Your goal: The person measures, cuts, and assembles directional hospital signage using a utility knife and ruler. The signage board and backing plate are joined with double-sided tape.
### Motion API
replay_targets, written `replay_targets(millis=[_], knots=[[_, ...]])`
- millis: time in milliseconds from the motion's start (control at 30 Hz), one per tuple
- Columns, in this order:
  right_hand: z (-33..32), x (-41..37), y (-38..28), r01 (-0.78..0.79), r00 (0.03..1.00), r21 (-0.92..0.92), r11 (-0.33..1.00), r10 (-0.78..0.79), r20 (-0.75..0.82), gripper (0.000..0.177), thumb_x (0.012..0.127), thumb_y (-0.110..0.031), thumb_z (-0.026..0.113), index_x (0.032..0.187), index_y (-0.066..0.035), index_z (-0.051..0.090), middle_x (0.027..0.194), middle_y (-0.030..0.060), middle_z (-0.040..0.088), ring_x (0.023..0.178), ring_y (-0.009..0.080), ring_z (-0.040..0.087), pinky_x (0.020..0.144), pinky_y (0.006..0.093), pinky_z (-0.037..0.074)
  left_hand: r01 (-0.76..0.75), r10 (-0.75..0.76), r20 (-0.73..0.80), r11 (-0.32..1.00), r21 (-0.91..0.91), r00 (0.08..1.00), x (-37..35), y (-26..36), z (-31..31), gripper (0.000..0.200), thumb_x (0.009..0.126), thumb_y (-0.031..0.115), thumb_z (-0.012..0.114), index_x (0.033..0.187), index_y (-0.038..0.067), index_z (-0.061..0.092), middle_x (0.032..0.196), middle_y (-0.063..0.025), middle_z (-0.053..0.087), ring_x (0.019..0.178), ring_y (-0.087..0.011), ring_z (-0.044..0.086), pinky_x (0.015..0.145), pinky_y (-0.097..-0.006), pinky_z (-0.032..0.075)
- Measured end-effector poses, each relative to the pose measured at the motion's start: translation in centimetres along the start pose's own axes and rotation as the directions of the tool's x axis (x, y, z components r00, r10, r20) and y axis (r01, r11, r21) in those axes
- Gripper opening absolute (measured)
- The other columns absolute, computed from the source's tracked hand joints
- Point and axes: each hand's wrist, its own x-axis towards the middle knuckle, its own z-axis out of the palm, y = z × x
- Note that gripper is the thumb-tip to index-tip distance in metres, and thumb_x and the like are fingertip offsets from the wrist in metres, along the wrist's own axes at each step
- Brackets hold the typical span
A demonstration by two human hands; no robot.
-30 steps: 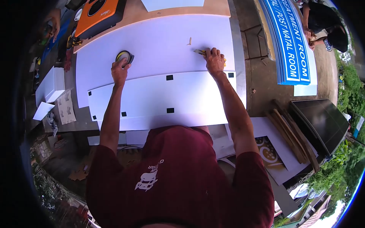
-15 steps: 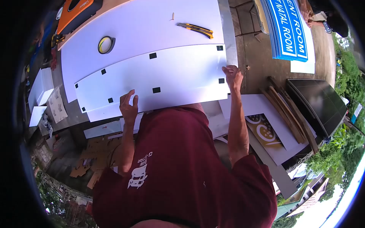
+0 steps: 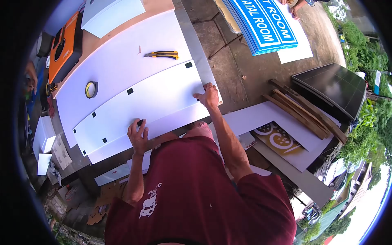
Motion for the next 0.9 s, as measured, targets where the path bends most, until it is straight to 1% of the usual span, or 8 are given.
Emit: replay_targets(millis=[100,200,300,367,467,733,800,900], knots=[[-0.8,-0.2,0.4,0.021,0.999,0.125,0.992,-0.016,-0.04,0.058,0.072,-0.036,0.086,0.11,0.002,0.064,0.101,0.0192,0.071,0.094,0.0301,0.07,0.079,0.0407,0.054,0.023,-0.026,-0.041,0.997,-0.08,0.999,0.1,-0.4,0.2,0.037,0.089,0.015,0.068,0.126,0.015,0.068,0.132,-0.0113,0.057,0.122,-0.0326,0.051,0.102,-0.0469,0.04],[-1.8,-0.6,0.7,-0.049,0.998,0.3,0.953,0.037,0.045,0.046,0.075,-0.028,0.083,0.106,0.001,0.066,0.101,0.0165,0.07,0.095,0.0289,0.068,0.082,0.0389,0.053,0.296,-0.34,-0.286,0.937,-0.184,0.896,-1.4,-0.4,1.7,0.037,0.09,0.015,0.068,0.127,0.01,0.066,0.128,-0.0143,0.06,0.121,-0.0344,0.052,0.102,-0.0457,0.041],[-1.8,-0.5,1.7,-0.023,0.997,0.341,0.94,-0.004,0.078,0.036,0.078,-0.02,0.078,0.105,0.001,0.066,0.096,0.0138,0.07,0.089,0.0286,0.067,0.082,0.0382,0.053,0.594,-0.729,-0.23,0.667,-0.45,0.645,-3.3,-1.7,2.6,0.043,0.09,0.022,0.071,0.126,0.0,0.063,0.119,-0.0161,0.064,0.103,-0.0298,0.062,0.086,-0.0408,0.051],[-2.0,-0.7,2.2,0.03,0.995,0.373,0.927,-0.065,0.081,0.034,0.08,-0.017,0.075,0.107,0.001,0.064,0.092,0.0128,0.07,0.085,0.0276,0.067,0.08,0.0379,0.052,0.649,-0.912,-0.017,0.306,-0.697,0.411,-5.1,-4.6,3.6,0.049,0.09,0.03,0.073,0.125,-0.003,0.062,0.108,-0.0131,0.067,0.09,-0.0242,0.065,0.068,-0.0345,0.054],[-3.2,-2.7,2.4,0.081,0.989,0.486,0.87,-0.131,0.07,0.037,0.082,-0.013,0.072,0.114,0.0,0.061,0.089,0.012,0.069,0.081,0.0244,0.066,0.078,0.0364,0.052,0.586,-0.954,0.156,0.024,-0.81,0.255,-4.9,-4.0,1.4,0.05,0.092,0.035,0.072,0.125,-0.001,0.061,0.109,-0.0116,0.067,0.091,-0.0241,0.065,0.062,-0.0319,0.053],[-8.8,-9.3,-0.7,0.165,0.945,0.582,0.796,-0.297,0.138,0.043,0.089,-0.004,0.055,0.131,-0.012,0.063,0.082,0.0027,0.058,0.076,0.0125,0.053,0.074,0.0298,0.047,-0.023,-0.789,0.399,-0.462,-0.887,0.466,-3.5,-6.6,-1.3,0.054,0.092,0.034,0.072,0.132,0.002,0.055,0.125,-0.0134,0.062,0.113,-0.0275,0.061,0.095,-0.0411,0.052],[-9.5,-10.4,-0.9,0.054,0.95,0.696,0.716,-0.251,0.184,0.039,0.091,-0.001,0.051,0.126,-0.008,0.067,0.087,0.0012,0.059,0.08,0.0119,0.053,0.08,0.0272,0.045,-0.076,-0.826,0.394,-0.46,-0.885,0.403,-3.4,-6.9,-1.4,0.048,0.092,0.027,0.072,0.13,0.002,0.057,0.124,-0.0124,0.063,0.112,-0.0275,0.061,0.097,-0.0426,0.052],[-11.5,-10.8,-0.9,-0.007,0.9,0.768,0.64,-0.331,0.284,0.042,0.091,0.003,0.048,0.127,-0.006,0.066,0.098,0.0017,0.064,0.091,0.0127,0.057,0.089,0.0278,0.044,-0.123,-0.76,0.307,-0.45,-0.885,0.573,-4.1,-8.7,-1.4,0.043,0.093,0.021,0.07,0.13,0.002,0.058,0.123,-0.0113,0.064,0.113,-0.0263,0.062,0.098,-0.0418,0.052]])
